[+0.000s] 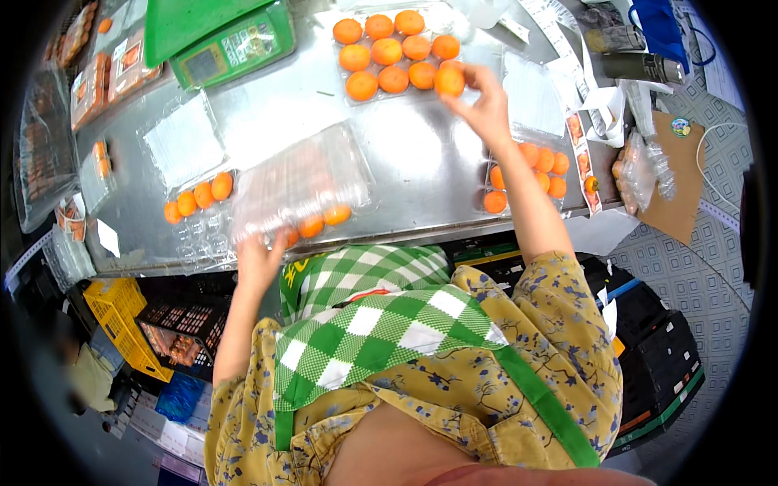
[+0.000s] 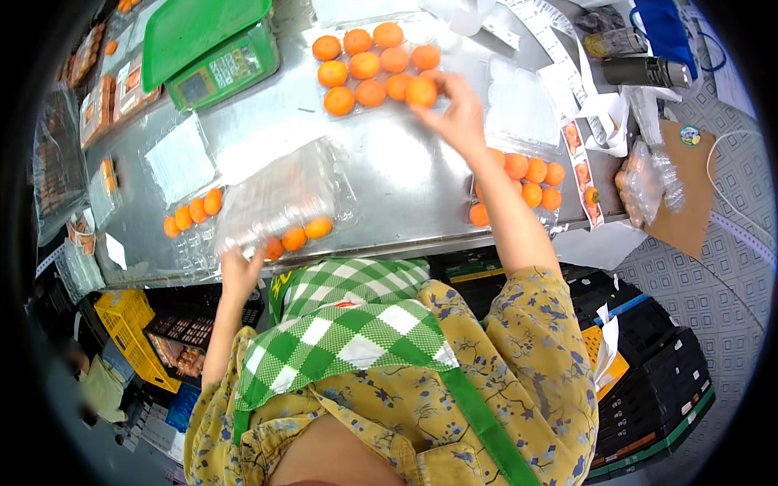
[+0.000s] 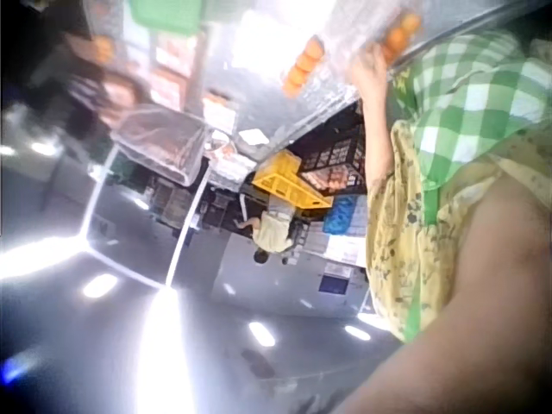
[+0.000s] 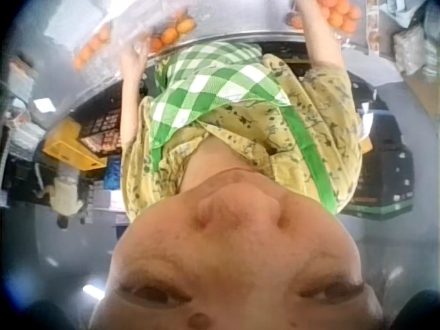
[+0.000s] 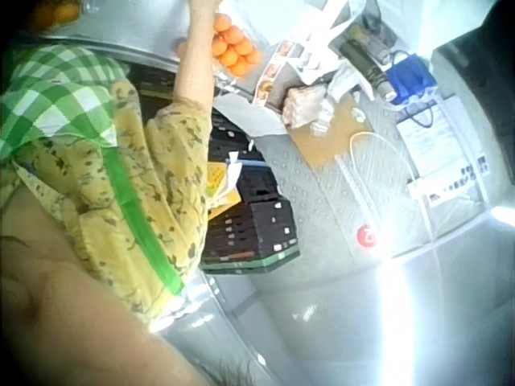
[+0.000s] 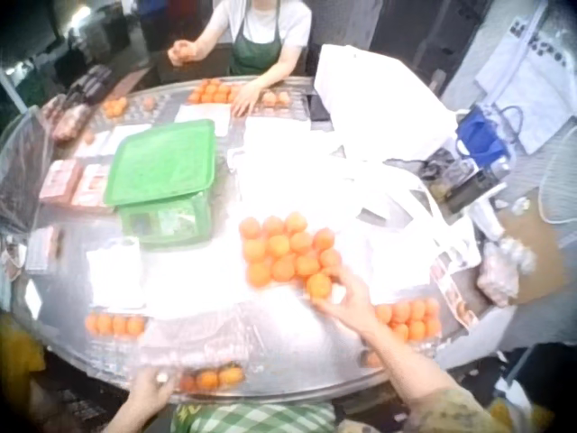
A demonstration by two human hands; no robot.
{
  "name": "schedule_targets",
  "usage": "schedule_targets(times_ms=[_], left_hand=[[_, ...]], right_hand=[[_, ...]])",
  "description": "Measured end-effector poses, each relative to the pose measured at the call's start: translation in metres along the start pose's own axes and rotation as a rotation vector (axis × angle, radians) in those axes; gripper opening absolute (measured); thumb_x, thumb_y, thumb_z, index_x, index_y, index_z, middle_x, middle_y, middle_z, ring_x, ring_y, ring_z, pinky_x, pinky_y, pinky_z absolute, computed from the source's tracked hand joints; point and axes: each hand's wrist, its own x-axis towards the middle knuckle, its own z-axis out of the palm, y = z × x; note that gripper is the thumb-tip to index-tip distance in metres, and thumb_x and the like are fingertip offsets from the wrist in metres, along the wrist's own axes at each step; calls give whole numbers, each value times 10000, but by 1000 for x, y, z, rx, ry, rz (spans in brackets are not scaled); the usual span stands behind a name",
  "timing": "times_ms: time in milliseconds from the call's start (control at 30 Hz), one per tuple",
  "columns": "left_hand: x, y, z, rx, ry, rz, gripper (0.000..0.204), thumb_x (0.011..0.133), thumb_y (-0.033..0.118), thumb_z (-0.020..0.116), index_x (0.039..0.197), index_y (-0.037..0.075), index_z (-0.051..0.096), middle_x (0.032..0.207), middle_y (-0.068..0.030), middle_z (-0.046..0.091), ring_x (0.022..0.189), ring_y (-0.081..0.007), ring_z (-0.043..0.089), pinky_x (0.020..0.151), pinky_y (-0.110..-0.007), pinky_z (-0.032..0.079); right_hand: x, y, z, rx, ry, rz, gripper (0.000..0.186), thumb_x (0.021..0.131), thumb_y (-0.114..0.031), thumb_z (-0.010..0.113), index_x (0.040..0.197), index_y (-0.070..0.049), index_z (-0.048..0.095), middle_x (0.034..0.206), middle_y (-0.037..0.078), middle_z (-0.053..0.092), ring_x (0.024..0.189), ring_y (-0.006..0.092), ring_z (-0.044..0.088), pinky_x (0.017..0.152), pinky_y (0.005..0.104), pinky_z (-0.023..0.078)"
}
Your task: The person arranges small orange fruits into clear plastic trays on a metal counter, then moves to a storage area to retrieve crates of pre-packaged fruit. They return to the counter and continue filling trays with individual fruits by hand.
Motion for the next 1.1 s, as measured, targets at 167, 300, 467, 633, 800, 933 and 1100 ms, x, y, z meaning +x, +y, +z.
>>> schedule_targets(times_ms=[167,300,467,633,800,933,1100], left_hand=[[-41,5,1,29,-141,52,239,793,57,627,1024,-5,630,950,-207,644,965,-364,594,826,-409,469],[-73,-2,-33,78,-435,-65,185,779,30,627,956,-17,654,890,-175,662,851,-324,647,775,-357,511],[-47,42,-60,-81,-173,-142,148,771,-9,624,914,-23,661,819,-129,669,725,-199,659,666,-294,512],[38,83,-54,-25,-167,176,256,770,14,613,1025,-4,630,952,-158,653,878,-308,636,782,-347,485],[121,97,-28,-118,-222,307,324,807,48,610,1129,8,602,1068,-146,637,1012,-257,614,868,-344,470],[200,85,22,-554,-86,92,497,838,108,615,1305,18,468,1301,-142,513,1174,-255,518,902,-373,465],[245,89,66,-588,48,-155,593,856,141,600,1375,0,352,1398,-182,392,1273,-260,399,1039,-375,345]], right_hand=[[86,45,2,-144,49,41,453,668,-223,756,1048,-24,613,1059,123,598,924,243,601,801,353,487],[120,71,9,-305,-94,3,451,664,-237,752,1054,-51,625,1034,128,582,956,284,573,820,373,474],[131,73,14,-373,-233,56,448,657,-245,754,1055,-73,639,995,120,566,947,287,565,821,376,470],[129,66,19,-389,-269,72,491,686,-253,738,1119,-60,611,1023,123,569,960,283,566,833,371,470],[138,40,15,-139,-95,124,516,752,-229,700,1188,0,545,1026,163,591,934,279,593,848,379,472],[168,53,24,35,31,265,573,795,-301,649,1230,36,486,1142,214,587,1032,302,593,896,380,465],[206,79,50,-213,-57,360,614,785,-258,666,1274,49,458,1067,178,622,923,247,623,806,334,497]])
